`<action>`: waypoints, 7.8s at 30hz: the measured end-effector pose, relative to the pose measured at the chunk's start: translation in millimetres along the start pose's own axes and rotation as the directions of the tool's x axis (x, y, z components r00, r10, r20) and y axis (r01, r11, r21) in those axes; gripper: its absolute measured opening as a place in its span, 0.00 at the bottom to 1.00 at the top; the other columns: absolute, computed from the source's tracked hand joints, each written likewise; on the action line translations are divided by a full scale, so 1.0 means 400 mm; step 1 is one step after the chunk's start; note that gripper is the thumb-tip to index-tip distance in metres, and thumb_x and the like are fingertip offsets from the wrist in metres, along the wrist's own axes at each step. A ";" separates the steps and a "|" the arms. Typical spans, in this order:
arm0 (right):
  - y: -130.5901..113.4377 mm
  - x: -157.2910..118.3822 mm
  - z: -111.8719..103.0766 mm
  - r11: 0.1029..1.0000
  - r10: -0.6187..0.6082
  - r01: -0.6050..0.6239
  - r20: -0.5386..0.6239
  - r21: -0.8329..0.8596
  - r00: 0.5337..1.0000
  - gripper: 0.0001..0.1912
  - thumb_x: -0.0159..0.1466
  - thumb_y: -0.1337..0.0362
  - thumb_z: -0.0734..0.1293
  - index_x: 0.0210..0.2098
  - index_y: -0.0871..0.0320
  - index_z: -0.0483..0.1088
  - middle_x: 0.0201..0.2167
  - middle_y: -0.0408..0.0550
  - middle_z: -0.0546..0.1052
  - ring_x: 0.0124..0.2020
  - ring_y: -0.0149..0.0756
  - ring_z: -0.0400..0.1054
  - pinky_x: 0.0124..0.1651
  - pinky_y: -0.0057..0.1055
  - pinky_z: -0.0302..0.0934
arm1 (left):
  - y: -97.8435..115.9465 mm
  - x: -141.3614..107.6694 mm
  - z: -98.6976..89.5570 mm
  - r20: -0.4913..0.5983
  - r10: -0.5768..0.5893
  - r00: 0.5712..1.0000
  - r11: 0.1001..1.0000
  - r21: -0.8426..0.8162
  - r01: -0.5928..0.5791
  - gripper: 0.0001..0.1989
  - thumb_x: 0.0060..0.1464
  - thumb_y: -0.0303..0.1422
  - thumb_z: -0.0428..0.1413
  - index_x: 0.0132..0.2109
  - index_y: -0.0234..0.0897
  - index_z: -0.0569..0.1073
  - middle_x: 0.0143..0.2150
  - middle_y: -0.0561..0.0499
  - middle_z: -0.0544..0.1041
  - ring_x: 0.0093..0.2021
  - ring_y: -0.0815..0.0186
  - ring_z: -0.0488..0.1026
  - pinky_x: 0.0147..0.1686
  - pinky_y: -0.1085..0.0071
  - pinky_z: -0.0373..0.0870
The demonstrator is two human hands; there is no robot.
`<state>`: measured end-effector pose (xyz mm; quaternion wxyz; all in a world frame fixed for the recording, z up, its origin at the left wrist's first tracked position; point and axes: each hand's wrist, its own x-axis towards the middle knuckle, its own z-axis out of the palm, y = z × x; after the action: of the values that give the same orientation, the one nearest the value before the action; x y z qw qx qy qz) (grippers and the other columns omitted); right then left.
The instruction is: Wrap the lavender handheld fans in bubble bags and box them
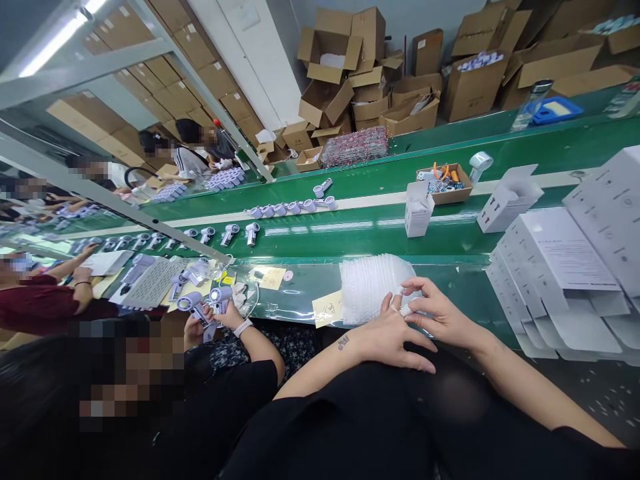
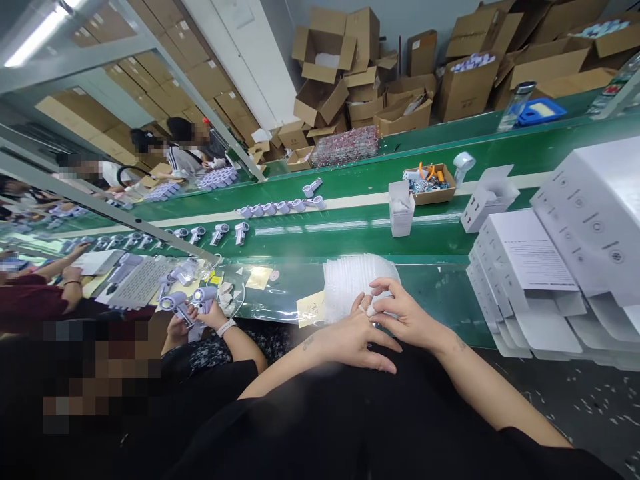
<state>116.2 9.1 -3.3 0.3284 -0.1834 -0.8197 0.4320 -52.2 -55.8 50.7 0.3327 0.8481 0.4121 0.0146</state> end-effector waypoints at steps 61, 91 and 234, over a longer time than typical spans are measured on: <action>0.025 -0.030 0.006 0.948 0.142 -0.183 0.167 0.260 0.976 0.10 0.64 0.61 0.61 0.44 0.52 0.69 0.39 0.48 0.69 0.41 0.37 0.66 0.48 0.38 0.62 | -0.003 0.037 0.022 0.057 0.032 0.998 0.999 0.015 -0.033 0.22 0.54 0.48 0.51 0.56 0.50 0.66 0.65 0.52 0.57 0.66 0.52 0.44 0.60 0.42 0.29; 0.394 -0.152 0.137 0.678 0.673 -0.638 -0.041 -0.364 0.739 0.48 0.47 0.54 0.71 0.62 0.57 0.48 0.65 0.60 0.45 0.64 0.58 0.40 0.60 0.49 0.46 | -0.275 -0.062 0.259 -0.294 -0.853 0.432 0.483 -0.760 0.436 0.12 0.53 0.36 0.49 0.29 0.33 0.72 0.27 0.51 0.72 0.31 0.65 0.69 0.34 0.69 0.65; 0.017 0.198 0.177 0.500 0.602 -0.526 0.160 0.688 0.782 0.29 0.54 0.58 0.71 0.53 0.50 0.59 0.44 0.47 0.69 0.40 0.39 0.70 0.45 0.38 0.67 | -0.315 -0.315 -0.018 -0.966 -0.235 0.107 0.880 -0.165 0.446 0.07 0.57 0.31 0.52 0.40 0.36 0.74 0.31 0.47 0.73 0.33 0.66 0.70 0.34 0.70 0.69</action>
<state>10.3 17.6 -8.0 0.2538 -0.3233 -0.4686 0.7820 -224.2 -86.0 15.1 -0.0804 0.5508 0.7099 0.4314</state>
